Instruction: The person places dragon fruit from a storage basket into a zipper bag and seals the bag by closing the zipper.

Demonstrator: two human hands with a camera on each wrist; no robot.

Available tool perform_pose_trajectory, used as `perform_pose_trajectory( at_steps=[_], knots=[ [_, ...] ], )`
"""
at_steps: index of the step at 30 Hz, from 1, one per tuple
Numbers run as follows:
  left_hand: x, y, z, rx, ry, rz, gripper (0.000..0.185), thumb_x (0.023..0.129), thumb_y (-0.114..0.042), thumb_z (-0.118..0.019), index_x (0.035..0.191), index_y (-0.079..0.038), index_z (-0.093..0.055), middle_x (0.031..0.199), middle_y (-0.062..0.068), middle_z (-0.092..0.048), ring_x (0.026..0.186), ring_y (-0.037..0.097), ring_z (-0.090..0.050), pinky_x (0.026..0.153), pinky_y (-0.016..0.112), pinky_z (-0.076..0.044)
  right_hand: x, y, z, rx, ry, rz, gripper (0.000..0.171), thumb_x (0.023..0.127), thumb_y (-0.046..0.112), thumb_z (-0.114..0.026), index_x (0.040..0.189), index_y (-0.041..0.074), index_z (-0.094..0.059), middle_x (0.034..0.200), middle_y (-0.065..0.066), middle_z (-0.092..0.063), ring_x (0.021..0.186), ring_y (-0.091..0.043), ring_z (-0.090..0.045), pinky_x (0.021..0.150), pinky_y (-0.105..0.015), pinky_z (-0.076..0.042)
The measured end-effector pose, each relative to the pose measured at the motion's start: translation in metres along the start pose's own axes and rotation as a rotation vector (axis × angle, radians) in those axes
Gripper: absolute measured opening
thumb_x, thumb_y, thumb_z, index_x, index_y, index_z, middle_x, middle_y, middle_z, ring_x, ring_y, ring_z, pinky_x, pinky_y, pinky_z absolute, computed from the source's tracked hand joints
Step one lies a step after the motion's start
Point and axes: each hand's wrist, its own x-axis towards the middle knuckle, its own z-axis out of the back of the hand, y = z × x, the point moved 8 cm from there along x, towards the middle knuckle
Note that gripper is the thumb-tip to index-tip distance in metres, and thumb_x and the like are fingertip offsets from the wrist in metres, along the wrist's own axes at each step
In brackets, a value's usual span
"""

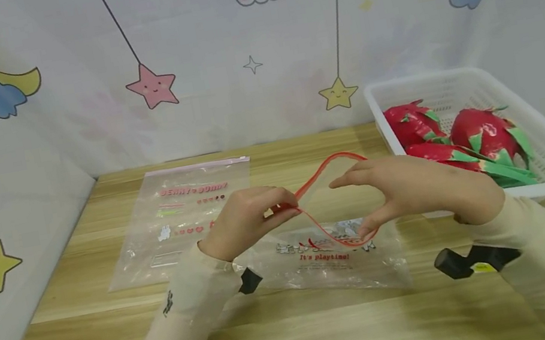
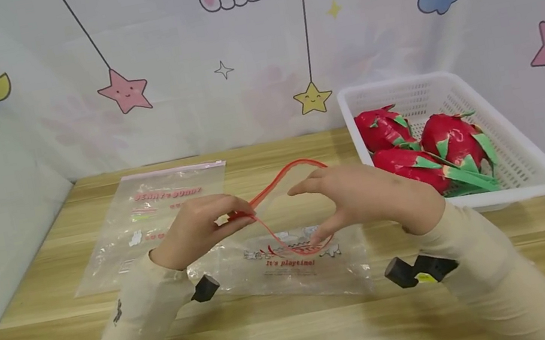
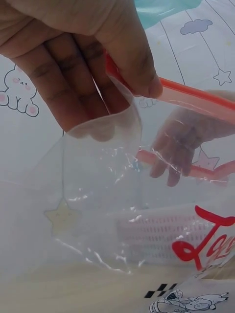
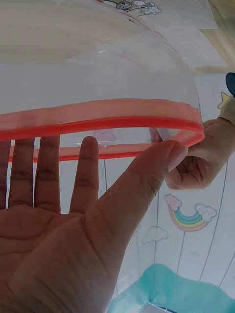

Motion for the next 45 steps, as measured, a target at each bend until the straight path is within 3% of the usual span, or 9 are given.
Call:
perform_pose_trajectory(
  at_steps=[10, 17, 24, 30, 45],
  knots=[
    [-0.001, 0.002, 0.001, 0.002, -0.006, 0.0, 0.014, 0.078, -0.009, -0.078, 0.085, -0.009, -0.066, 0.08, -0.001, -0.072, 0.068, 0.006, -0.065, 0.064, 0.016, -0.053, -0.008, -0.001, 0.019, -0.038, -0.077, 0.027, 0.07, 0.076, 0.052, -0.076, 0.135, 0.022, -0.055, 0.13, -0.004, -0.061, 0.109, -0.021, -0.063, 0.087, -0.042, -0.053],
    [-0.002, 0.002, 0.0, 0.005, 0.002, -0.002, 0.014, 0.079, -0.011, -0.078, 0.086, -0.009, -0.066, 0.081, -0.001, -0.072, 0.069, 0.006, -0.065, 0.065, 0.016, -0.053, -0.016, -0.008, 0.029, -0.049, -0.133, 0.021, 0.066, 0.077, 0.048, -0.075, 0.133, 0.019, -0.057, 0.134, -0.009, -0.059, 0.122, -0.029, -0.057, 0.094, -0.049, -0.051],
    [-0.003, 0.003, -0.001, 0.008, 0.0, 0.008, 0.014, 0.078, -0.01, -0.078, 0.086, -0.009, -0.066, 0.081, -0.001, -0.072, 0.07, 0.007, -0.065, 0.065, 0.017, -0.053, -0.022, -0.019, 0.034, -0.059, -0.173, 0.024, 0.063, 0.078, 0.038, -0.078, 0.132, 0.013, -0.058, 0.13, -0.01, -0.061, 0.12, -0.029, -0.057, 0.094, -0.049, -0.051],
    [-0.003, 0.002, -0.001, 0.015, -0.002, 0.011, 0.014, 0.078, -0.01, -0.078, 0.086, -0.009, -0.067, 0.081, -0.001, -0.072, 0.071, 0.007, -0.065, 0.065, 0.017, -0.054, -0.029, -0.034, 0.035, -0.082, -0.204, -0.022, 0.056, 0.08, 0.037, -0.076, 0.128, 0.012, -0.061, 0.124, -0.01, -0.064, 0.112, -0.028, -0.06, 0.088, -0.047, -0.054],
    [-0.001, 0.001, 0.0, 0.029, -0.023, -0.001, 0.015, 0.077, -0.009, -0.079, 0.085, -0.008, -0.067, 0.081, 0.0, -0.072, 0.071, 0.007, -0.067, 0.065, 0.018, -0.054, -0.05, -0.086, 0.027, -0.075, -0.203, -0.191, 0.054, 0.081, 0.032, -0.077, 0.125, 0.005, -0.062, 0.126, -0.02, -0.062, 0.118, -0.038, -0.055, 0.091, -0.056, -0.051]
  ],
)
